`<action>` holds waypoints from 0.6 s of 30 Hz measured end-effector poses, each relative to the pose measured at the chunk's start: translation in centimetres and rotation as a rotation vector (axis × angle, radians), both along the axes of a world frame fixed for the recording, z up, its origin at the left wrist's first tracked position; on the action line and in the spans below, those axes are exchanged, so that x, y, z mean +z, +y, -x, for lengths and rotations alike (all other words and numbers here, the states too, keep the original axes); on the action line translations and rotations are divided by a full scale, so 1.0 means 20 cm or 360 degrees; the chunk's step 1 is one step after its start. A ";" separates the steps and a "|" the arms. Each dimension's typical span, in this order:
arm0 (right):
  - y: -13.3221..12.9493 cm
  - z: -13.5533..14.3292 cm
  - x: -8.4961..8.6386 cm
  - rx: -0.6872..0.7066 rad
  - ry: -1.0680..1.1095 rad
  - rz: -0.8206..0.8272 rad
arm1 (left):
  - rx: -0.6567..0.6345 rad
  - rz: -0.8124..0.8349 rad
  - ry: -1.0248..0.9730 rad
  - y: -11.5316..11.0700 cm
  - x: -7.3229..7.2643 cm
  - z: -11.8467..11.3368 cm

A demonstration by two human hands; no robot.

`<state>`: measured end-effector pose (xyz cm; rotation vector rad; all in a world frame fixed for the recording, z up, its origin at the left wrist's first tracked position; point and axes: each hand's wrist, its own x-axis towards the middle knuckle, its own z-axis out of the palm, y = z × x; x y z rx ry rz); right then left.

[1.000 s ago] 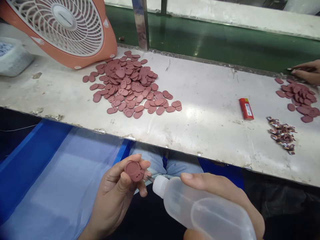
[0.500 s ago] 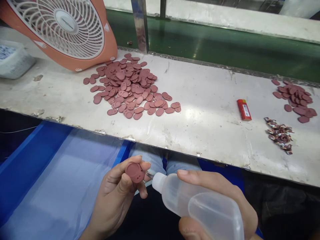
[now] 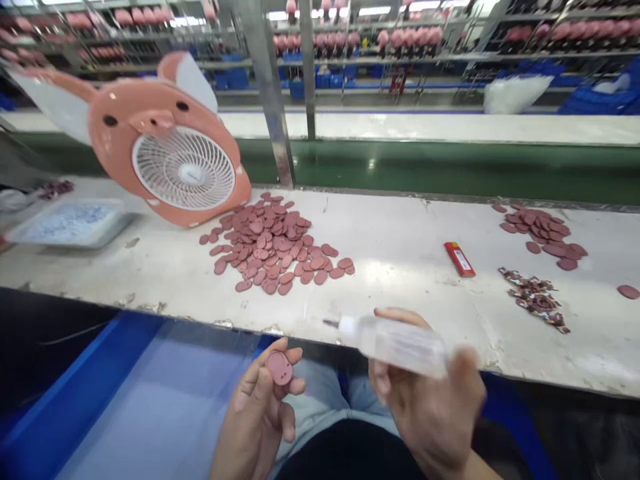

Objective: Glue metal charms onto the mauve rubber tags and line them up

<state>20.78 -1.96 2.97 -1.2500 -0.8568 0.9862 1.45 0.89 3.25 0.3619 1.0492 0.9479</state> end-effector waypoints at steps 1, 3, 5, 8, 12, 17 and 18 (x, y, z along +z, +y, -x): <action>0.05 0.00 0.00 0.0021 0.0133 0.0061 | 0.0053 0.0026 0.0025 0.01 0.01 0.00; 0.16 0.00 0.00 0.0070 0.0241 0.0205 | 0.0125 0.0044 0.0021 0.03 0.01 0.01; 0.26 0.01 -0.02 0.0079 0.0093 0.0232 | 0.0158 0.0054 -0.0016 0.06 0.00 0.02; 0.37 0.00 -0.11 0.0162 -0.0215 0.0246 | 0.0148 0.0058 -0.0063 0.08 -0.02 0.03; 0.42 -0.05 -0.23 0.0168 -0.0687 0.0382 | 0.0144 0.0108 -0.0112 0.11 -0.05 0.03; 0.39 -0.13 -0.27 0.0196 -0.1107 0.0474 | 0.0128 0.0152 -0.0169 0.15 -0.07 0.00; 0.38 -0.16 -0.26 0.0219 -0.1182 0.0474 | 0.0124 0.0164 -0.0160 0.16 -0.07 0.00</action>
